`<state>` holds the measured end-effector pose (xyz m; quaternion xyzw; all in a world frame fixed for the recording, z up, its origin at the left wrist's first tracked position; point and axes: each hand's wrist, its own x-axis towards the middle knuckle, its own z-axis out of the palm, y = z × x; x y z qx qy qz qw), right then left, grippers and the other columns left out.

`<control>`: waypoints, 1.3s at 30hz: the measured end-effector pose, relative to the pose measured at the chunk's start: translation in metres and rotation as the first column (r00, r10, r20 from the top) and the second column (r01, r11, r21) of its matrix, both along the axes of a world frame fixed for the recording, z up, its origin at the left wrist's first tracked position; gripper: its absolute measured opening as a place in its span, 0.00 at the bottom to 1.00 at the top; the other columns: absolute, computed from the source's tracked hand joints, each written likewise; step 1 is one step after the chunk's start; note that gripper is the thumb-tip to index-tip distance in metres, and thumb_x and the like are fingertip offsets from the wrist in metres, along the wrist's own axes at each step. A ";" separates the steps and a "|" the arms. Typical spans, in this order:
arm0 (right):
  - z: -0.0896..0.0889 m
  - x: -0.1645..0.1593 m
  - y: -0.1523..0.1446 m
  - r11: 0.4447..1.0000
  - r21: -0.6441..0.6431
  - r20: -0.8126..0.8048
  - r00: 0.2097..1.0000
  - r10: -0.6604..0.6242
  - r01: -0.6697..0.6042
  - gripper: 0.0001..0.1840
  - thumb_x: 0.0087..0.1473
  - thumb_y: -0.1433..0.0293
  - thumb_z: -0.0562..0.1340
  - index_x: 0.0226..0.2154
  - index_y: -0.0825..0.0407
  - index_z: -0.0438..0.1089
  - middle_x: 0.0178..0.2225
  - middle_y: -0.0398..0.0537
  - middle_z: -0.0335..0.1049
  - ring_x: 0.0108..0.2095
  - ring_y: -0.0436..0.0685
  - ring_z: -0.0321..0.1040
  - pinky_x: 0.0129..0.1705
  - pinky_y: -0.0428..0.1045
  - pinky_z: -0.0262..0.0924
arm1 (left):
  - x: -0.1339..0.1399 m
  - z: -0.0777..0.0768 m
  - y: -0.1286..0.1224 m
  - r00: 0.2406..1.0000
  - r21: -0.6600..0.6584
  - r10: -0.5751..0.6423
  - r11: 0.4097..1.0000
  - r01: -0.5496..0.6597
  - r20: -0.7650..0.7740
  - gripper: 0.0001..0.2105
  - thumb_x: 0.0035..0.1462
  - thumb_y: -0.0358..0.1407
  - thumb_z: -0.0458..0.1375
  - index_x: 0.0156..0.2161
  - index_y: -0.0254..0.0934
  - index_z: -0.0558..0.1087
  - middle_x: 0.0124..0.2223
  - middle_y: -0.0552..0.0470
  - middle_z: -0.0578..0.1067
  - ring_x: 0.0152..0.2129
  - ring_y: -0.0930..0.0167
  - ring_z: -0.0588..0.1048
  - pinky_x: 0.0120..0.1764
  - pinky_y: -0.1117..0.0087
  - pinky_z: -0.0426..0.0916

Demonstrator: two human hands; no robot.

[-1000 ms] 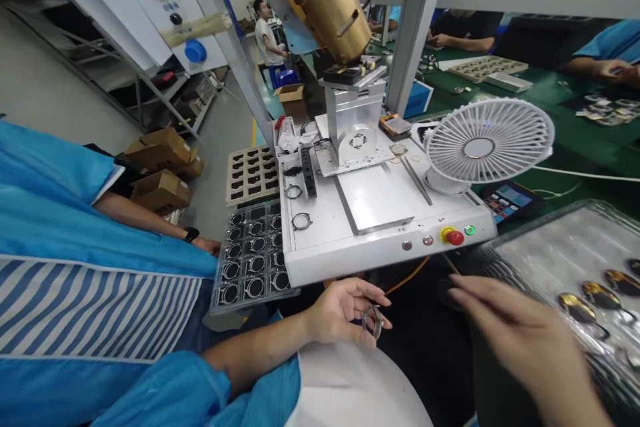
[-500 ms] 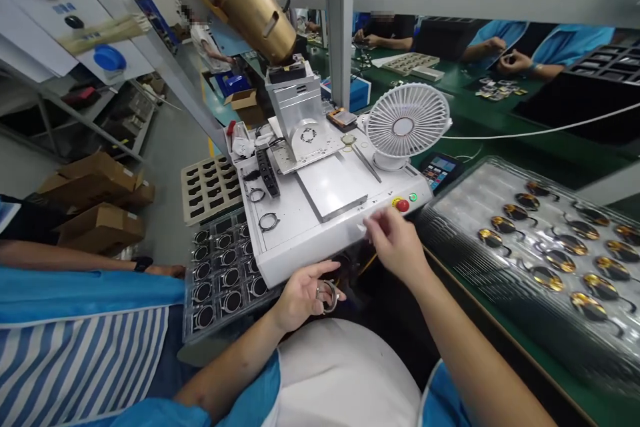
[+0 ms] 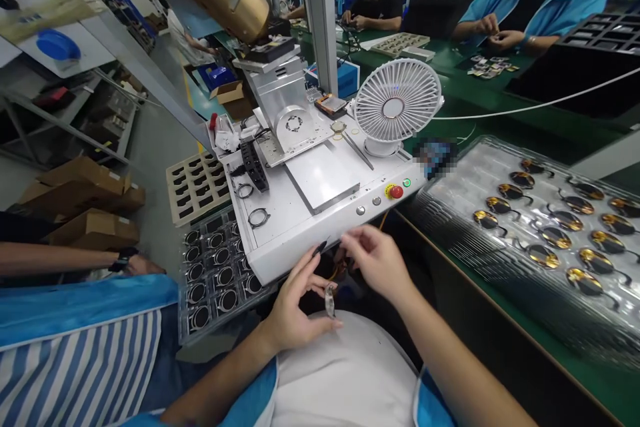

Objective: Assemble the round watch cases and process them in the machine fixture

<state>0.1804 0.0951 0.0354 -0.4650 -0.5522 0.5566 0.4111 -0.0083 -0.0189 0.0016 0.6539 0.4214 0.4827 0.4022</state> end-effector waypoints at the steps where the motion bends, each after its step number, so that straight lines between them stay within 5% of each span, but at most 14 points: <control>1: -0.004 -0.002 -0.016 0.996 -0.056 -0.076 0.995 0.064 -0.068 0.25 0.53 0.49 0.71 0.39 0.53 0.75 0.34 0.54 0.78 0.30 0.58 0.73 0.28 0.49 0.69 | 0.003 0.000 0.003 0.991 0.028 -0.028 0.999 0.032 -0.130 0.56 0.49 0.37 0.75 0.75 0.50 0.45 0.77 0.31 0.45 0.50 0.55 0.81 0.48 0.56 0.81; 4: -0.012 -0.006 -0.042 0.981 -0.169 -0.237 0.970 0.056 -0.098 0.25 0.53 0.50 0.72 0.45 0.52 0.77 0.35 0.51 0.78 0.31 0.57 0.74 0.32 0.51 0.72 | 0.010 0.001 0.014 0.908 0.057 -0.128 0.985 0.164 -0.398 0.60 0.50 0.34 0.74 0.76 0.45 0.35 0.77 0.32 0.46 0.67 0.46 0.65 0.61 0.47 0.72; 6: -0.013 -0.004 -0.041 0.980 -0.198 -0.265 0.964 -0.021 -0.033 0.22 0.53 0.52 0.73 0.40 0.52 0.79 0.30 0.48 0.76 0.28 0.54 0.71 0.31 0.48 0.70 | 0.012 0.001 0.021 0.892 0.072 -0.185 0.969 0.234 -0.414 0.61 0.49 0.35 0.74 0.76 0.45 0.35 0.77 0.33 0.47 0.68 0.45 0.62 0.62 0.47 0.72; 10: -0.008 0.007 -0.029 0.978 -0.209 -0.300 0.953 -0.043 -0.022 0.20 0.49 0.54 0.76 0.31 0.54 0.79 0.25 0.46 0.75 0.25 0.49 0.68 0.29 0.44 0.67 | 0.013 -0.003 0.024 0.966 0.026 -0.224 0.973 0.229 -0.129 0.53 0.47 0.43 0.76 0.73 0.48 0.52 0.77 0.30 0.44 0.48 0.56 0.83 0.46 0.58 0.83; 14: -0.001 0.010 -0.027 0.961 -0.265 -0.281 0.960 0.004 -0.082 0.23 0.46 0.53 0.77 0.32 0.55 0.78 0.21 0.45 0.73 0.22 0.50 0.69 0.26 0.45 0.68 | 0.010 -0.010 0.022 0.983 0.010 -0.174 0.985 0.174 0.049 0.49 0.43 0.46 0.77 0.69 0.45 0.60 0.76 0.24 0.45 0.42 0.59 0.85 0.41 0.60 0.83; 17: 0.000 0.010 -0.028 0.950 -0.306 -0.243 0.970 -0.017 -0.059 0.25 0.41 0.54 0.79 0.32 0.55 0.77 0.22 0.46 0.75 0.22 0.51 0.71 0.27 0.45 0.70 | 0.007 -0.012 0.022 0.973 0.094 -0.204 0.972 0.215 -0.112 0.50 0.45 0.45 0.76 0.70 0.45 0.57 0.75 0.25 0.50 0.46 0.56 0.84 0.43 0.59 0.83; 21: -0.003 0.011 -0.026 0.931 -0.349 -0.242 0.970 0.017 -0.104 0.28 0.33 0.56 0.82 0.31 0.55 0.75 0.23 0.46 0.75 0.24 0.55 0.75 0.29 0.48 0.73 | 0.004 -0.010 0.022 0.871 0.118 -0.198 0.954 0.277 -0.449 0.55 0.51 0.41 0.73 0.74 0.45 0.43 0.76 0.30 0.48 0.65 0.48 0.68 0.57 0.51 0.76; 23: -0.003 0.012 -0.026 0.923 -0.370 -0.247 0.969 0.013 -0.106 0.28 0.31 0.56 0.82 0.29 0.55 0.74 0.23 0.47 0.76 0.24 0.56 0.75 0.30 0.49 0.73 | 0.004 -0.010 0.022 0.852 0.099 -0.225 0.947 0.305 -0.473 0.58 0.52 0.38 0.72 0.75 0.46 0.35 0.77 0.30 0.45 0.66 0.49 0.67 0.58 0.51 0.75; 25: -0.002 0.014 -0.026 0.916 -0.392 -0.259 0.966 -0.019 -0.087 0.28 0.32 0.54 0.82 0.28 0.55 0.74 0.22 0.46 0.75 0.23 0.54 0.73 0.29 0.48 0.72 | 0.005 -0.009 0.023 0.890 0.083 -0.268 0.944 0.319 -0.369 0.59 0.51 0.37 0.74 0.75 0.48 0.36 0.77 0.30 0.45 0.61 0.51 0.74 0.54 0.53 0.78; 28: 0.001 0.016 -0.028 0.907 -0.414 -0.287 0.956 -0.052 -0.075 0.28 0.35 0.52 0.81 0.26 0.54 0.72 0.21 0.44 0.72 0.22 0.51 0.70 0.26 0.45 0.68 | 0.007 -0.010 0.025 0.978 0.042 -0.207 0.978 0.206 0.004 0.49 0.48 0.37 0.75 0.72 0.47 0.56 0.73 0.30 0.56 0.50 0.57 0.82 0.48 0.58 0.81; 32: 0.008 0.015 -0.033 0.879 -0.450 -0.329 0.944 -0.001 -0.156 0.25 0.37 0.55 0.81 0.24 0.55 0.72 0.25 0.44 0.72 0.24 0.48 0.66 0.28 0.43 0.66 | 0.007 -0.010 0.029 0.910 -0.154 0.027 0.987 0.041 0.415 0.28 0.48 0.43 0.76 0.54 0.38 0.77 0.53 0.38 0.81 0.48 0.59 0.82 0.52 0.58 0.78; 36: 0.014 0.002 -0.044 0.825 -0.515 -0.399 0.917 0.008 -0.231 0.26 0.37 0.56 0.81 0.23 0.54 0.70 0.26 0.44 0.72 0.26 0.49 0.68 0.33 0.46 0.69 | 0.007 -0.015 0.031 0.838 -0.230 0.135 0.973 -0.011 0.529 0.30 0.39 0.45 0.79 0.49 0.39 0.78 0.50 0.42 0.84 0.46 0.61 0.83 0.51 0.59 0.79; 39: 0.020 -0.011 -0.052 0.845 -0.495 -0.392 0.920 -0.007 -0.204 0.25 0.35 0.62 0.81 0.25 0.53 0.67 0.25 0.42 0.72 0.26 0.49 0.68 0.31 0.45 0.67 | 0.007 -0.020 0.028 0.826 -0.229 0.117 0.973 0.015 0.551 0.34 0.38 0.43 0.80 0.52 0.41 0.78 0.52 0.42 0.83 0.47 0.60 0.83 0.46 0.62 0.81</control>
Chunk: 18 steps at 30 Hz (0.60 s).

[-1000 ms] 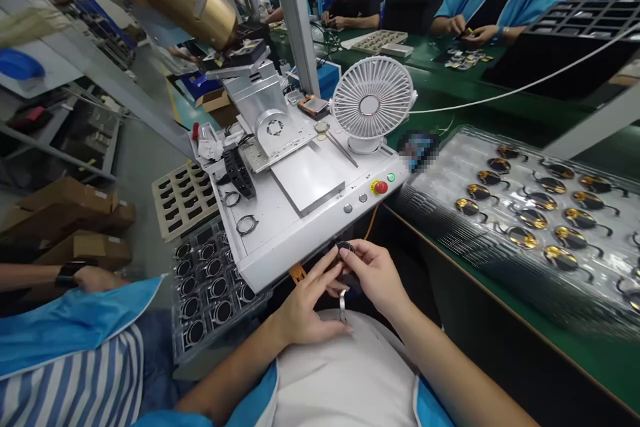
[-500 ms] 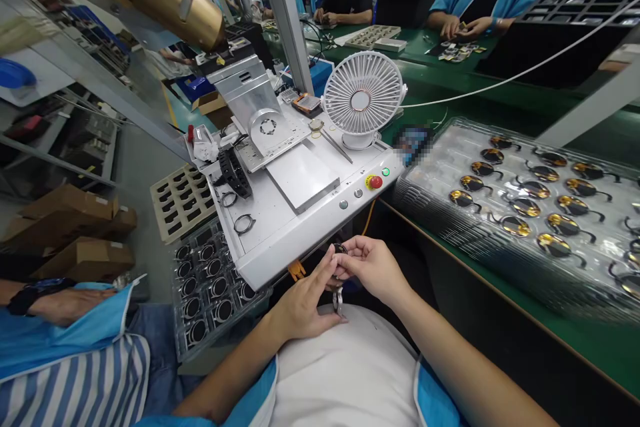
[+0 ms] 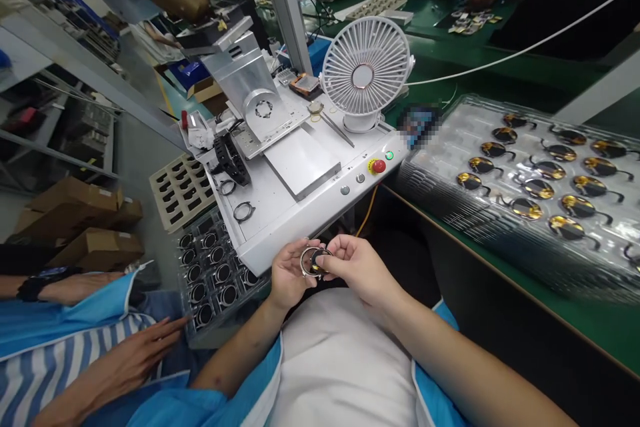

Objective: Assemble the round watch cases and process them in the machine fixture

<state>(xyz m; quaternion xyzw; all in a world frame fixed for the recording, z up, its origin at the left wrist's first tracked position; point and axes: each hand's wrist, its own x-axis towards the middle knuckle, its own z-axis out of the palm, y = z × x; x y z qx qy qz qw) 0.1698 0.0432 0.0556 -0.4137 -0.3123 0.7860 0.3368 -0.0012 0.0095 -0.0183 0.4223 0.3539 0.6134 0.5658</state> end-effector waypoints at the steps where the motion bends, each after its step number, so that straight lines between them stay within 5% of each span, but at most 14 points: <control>1: 0.002 -0.004 -0.002 1.000 0.027 0.015 1.000 -0.014 0.013 0.24 0.35 0.64 0.80 0.25 0.53 0.66 0.24 0.41 0.71 0.25 0.49 0.67 0.30 0.44 0.65 | 0.000 -0.001 -0.001 1.000 0.015 -0.003 1.000 0.003 -0.001 0.34 0.38 0.41 0.80 0.53 0.41 0.77 0.52 0.42 0.83 0.48 0.59 0.83 0.46 0.62 0.81; 7: 0.013 -0.017 -0.007 0.981 0.183 0.112 0.990 -0.082 0.060 0.20 0.39 0.69 0.74 0.25 0.49 0.60 0.20 0.36 0.64 0.21 0.47 0.62 0.22 0.43 0.56 | 0.002 0.001 -0.004 0.999 0.125 0.033 0.992 -0.033 0.004 0.30 0.41 0.35 0.79 0.53 0.47 0.80 0.52 0.46 0.84 0.46 0.62 0.84 0.48 0.63 0.81; 18: 0.015 -0.021 -0.009 0.981 0.188 0.116 0.990 -0.077 0.054 0.19 0.40 0.69 0.71 0.27 0.47 0.58 0.21 0.37 0.66 0.20 0.50 0.67 0.21 0.44 0.59 | 0.000 0.002 -0.004 0.997 0.068 0.068 0.995 -0.066 -0.033 0.31 0.36 0.39 0.81 0.50 0.50 0.82 0.49 0.49 0.85 0.44 0.60 0.85 0.47 0.60 0.82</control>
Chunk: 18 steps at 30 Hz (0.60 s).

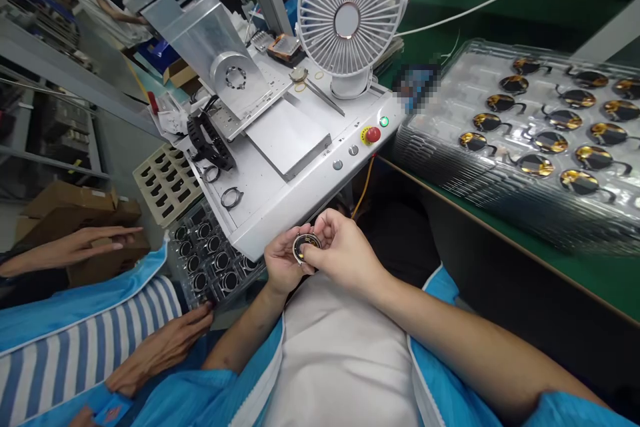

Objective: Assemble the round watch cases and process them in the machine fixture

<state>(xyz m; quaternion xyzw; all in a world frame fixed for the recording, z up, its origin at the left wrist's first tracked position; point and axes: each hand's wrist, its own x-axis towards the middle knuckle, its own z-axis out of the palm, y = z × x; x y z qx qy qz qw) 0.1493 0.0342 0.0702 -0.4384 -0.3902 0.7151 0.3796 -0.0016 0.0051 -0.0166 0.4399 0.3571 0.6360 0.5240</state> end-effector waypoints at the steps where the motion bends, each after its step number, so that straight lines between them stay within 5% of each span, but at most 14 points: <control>1: 0.000 0.000 0.000 1.000 -0.003 -0.010 1.000 0.000 0.000 0.19 0.40 0.69 0.71 0.27 0.47 0.58 0.21 0.36 0.66 0.20 0.50 0.67 0.21 0.44 0.59 | 0.001 0.001 0.000 1.000 0.013 -0.001 1.000 0.001 0.005 0.30 0.36 0.39 0.80 0.50 0.50 0.82 0.49 0.50 0.85 0.44 0.60 0.85 0.47 0.61 0.82; 7: -0.007 0.003 0.005 0.998 -0.059 -0.076 0.997 0.023 -0.027 0.25 0.39 0.67 0.77 0.27 0.48 0.58 0.19 0.35 0.66 0.20 0.50 0.68 0.23 0.43 0.60 | 0.003 0.004 0.001 1.000 0.038 0.022 0.999 -0.022 0.010 0.30 0.38 0.38 0.80 0.50 0.50 0.82 0.49 0.50 0.85 0.43 0.62 0.85 0.44 0.64 0.83; 12: -0.020 0.013 0.009 0.968 -0.137 -0.032 0.978 0.208 -0.211 0.27 0.39 0.55 0.79 0.26 0.51 0.63 0.21 0.44 0.73 0.20 0.50 0.68 0.22 0.44 0.63 | 0.003 0.003 -0.001 1.000 0.061 0.016 0.998 -0.015 -0.010 0.27 0.42 0.36 0.79 0.50 0.50 0.82 0.50 0.49 0.84 0.43 0.63 0.85 0.46 0.65 0.82; 18: -0.026 0.004 0.008 0.975 -0.145 -0.150 0.977 0.149 -0.171 0.31 0.36 0.52 0.80 0.21 0.51 0.61 0.17 0.43 0.71 0.15 0.48 0.63 0.17 0.43 0.63 | 0.004 0.000 -0.003 0.989 0.036 0.117 0.993 -0.114 -0.089 0.28 0.38 0.35 0.80 0.49 0.48 0.82 0.49 0.47 0.84 0.43 0.59 0.85 0.48 0.58 0.82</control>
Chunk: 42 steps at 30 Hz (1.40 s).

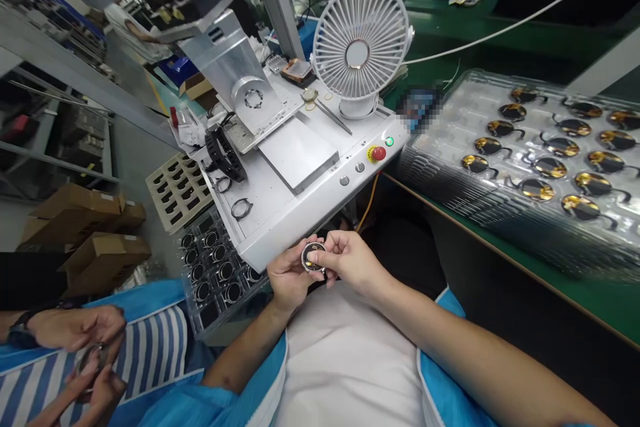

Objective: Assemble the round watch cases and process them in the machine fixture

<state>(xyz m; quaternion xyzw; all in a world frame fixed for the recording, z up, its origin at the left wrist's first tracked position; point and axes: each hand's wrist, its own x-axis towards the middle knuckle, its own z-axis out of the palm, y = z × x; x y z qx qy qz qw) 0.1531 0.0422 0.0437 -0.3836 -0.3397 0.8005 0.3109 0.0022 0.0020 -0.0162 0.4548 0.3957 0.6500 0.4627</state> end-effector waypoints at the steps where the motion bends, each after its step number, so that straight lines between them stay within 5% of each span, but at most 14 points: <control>1: 0.000 -0.002 0.003 1.000 0.021 0.006 1.000 -0.009 0.009 0.31 0.36 0.51 0.80 0.21 0.51 0.61 0.17 0.42 0.70 0.15 0.48 0.62 0.17 0.43 0.63 | 0.000 0.002 0.001 1.000 -0.007 0.023 1.000 -0.023 0.002 0.28 0.39 0.35 0.79 0.49 0.47 0.83 0.50 0.46 0.84 0.43 0.59 0.85 0.48 0.57 0.82; 6: 0.008 -0.001 0.050 0.986 0.155 0.209 0.977 0.035 -0.068 0.32 0.29 0.53 0.82 0.27 0.53 0.68 0.19 0.44 0.72 0.18 0.51 0.67 0.15 0.43 0.63 | 0.002 0.019 0.012 0.992 -0.030 0.118 0.993 -0.116 0.045 0.22 0.50 0.39 0.75 0.51 0.43 0.81 0.49 0.44 0.85 0.47 0.59 0.84 0.50 0.60 0.80; 8: 0.014 0.005 0.082 0.973 0.204 0.265 0.951 -0.159 0.106 0.33 0.30 0.53 0.83 0.30 0.52 0.68 0.19 0.42 0.70 0.16 0.51 0.65 0.13 0.43 0.61 | 0.000 0.025 0.015 0.996 -0.011 0.070 0.997 -0.070 0.060 0.21 0.53 0.40 0.73 0.53 0.42 0.80 0.51 0.43 0.84 0.49 0.58 0.83 0.54 0.57 0.78; 11: 0.021 0.012 0.129 0.890 0.257 0.292 0.847 -0.444 0.377 0.26 0.45 0.55 0.78 0.28 0.50 0.64 0.16 0.39 0.65 0.13 0.48 0.59 0.12 0.43 0.57 | -0.004 0.028 0.014 0.998 -0.050 -0.037 0.998 0.040 0.048 0.22 0.54 0.38 0.73 0.54 0.42 0.79 0.52 0.43 0.82 0.44 0.59 0.85 0.50 0.57 0.80; 15: 0.029 0.014 0.154 0.868 0.307 0.290 0.830 -0.476 0.390 0.21 0.51 0.63 0.75 0.24 0.51 0.64 0.15 0.39 0.63 0.12 0.46 0.54 0.12 0.42 0.51 | -0.008 0.025 0.010 0.999 -0.105 0.005 0.994 -0.009 -0.034 0.32 0.43 0.33 0.78 0.56 0.39 0.78 0.49 0.42 0.83 0.39 0.64 0.85 0.44 0.65 0.81; 19: 0.031 0.014 0.120 0.857 0.404 0.234 0.870 -0.435 0.320 0.23 0.48 0.59 0.76 0.23 0.52 0.65 0.14 0.39 0.62 0.13 0.46 0.55 0.15 0.42 0.51 | -0.009 0.026 0.007 0.971 -0.020 0.114 0.992 -0.121 -0.208 0.35 0.42 0.31 0.78 0.58 0.37 0.76 0.51 0.40 0.84 0.45 0.62 0.84 0.50 0.63 0.81; 22: 0.030 0.014 0.072 0.912 0.401 0.240 0.950 -0.198 0.089 0.25 0.43 0.53 0.77 0.23 0.52 0.67 0.14 0.40 0.64 0.13 0.47 0.57 0.16 0.43 0.51 | -0.008 0.028 0.005 0.925 0.068 0.156 0.988 -0.141 -0.346 0.38 0.45 0.31 0.77 0.62 0.38 0.72 0.54 0.39 0.82 0.46 0.61 0.84 0.49 0.64 0.81; 26: 0.029 0.010 0.028 0.951 0.289 0.288 0.957 0.019 -0.106 0.25 0.45 0.51 0.75 0.24 0.52 0.67 0.15 0.42 0.67 0.14 0.48 0.59 0.16 0.42 0.52 | -0.006 0.029 0.004 0.858 0.127 0.194 0.980 -0.151 -0.475 0.38 0.48 0.31 0.75 0.65 0.40 0.70 0.55 0.40 0.82 0.45 0.61 0.85 0.47 0.65 0.83; 42: 0.017 0.007 0.024 0.950 0.280 0.311 0.949 0.045 -0.137 0.18 0.49 0.58 0.71 0.24 0.51 0.65 0.16 0.40 0.67 0.14 0.47 0.60 0.16 0.42 0.52 | -0.006 0.029 0.004 0.810 0.139 0.232 0.973 -0.186 -0.538 0.29 0.52 0.31 0.71 0.60 0.37 0.74 0.53 0.40 0.83 0.45 0.61 0.85 0.48 0.64 0.83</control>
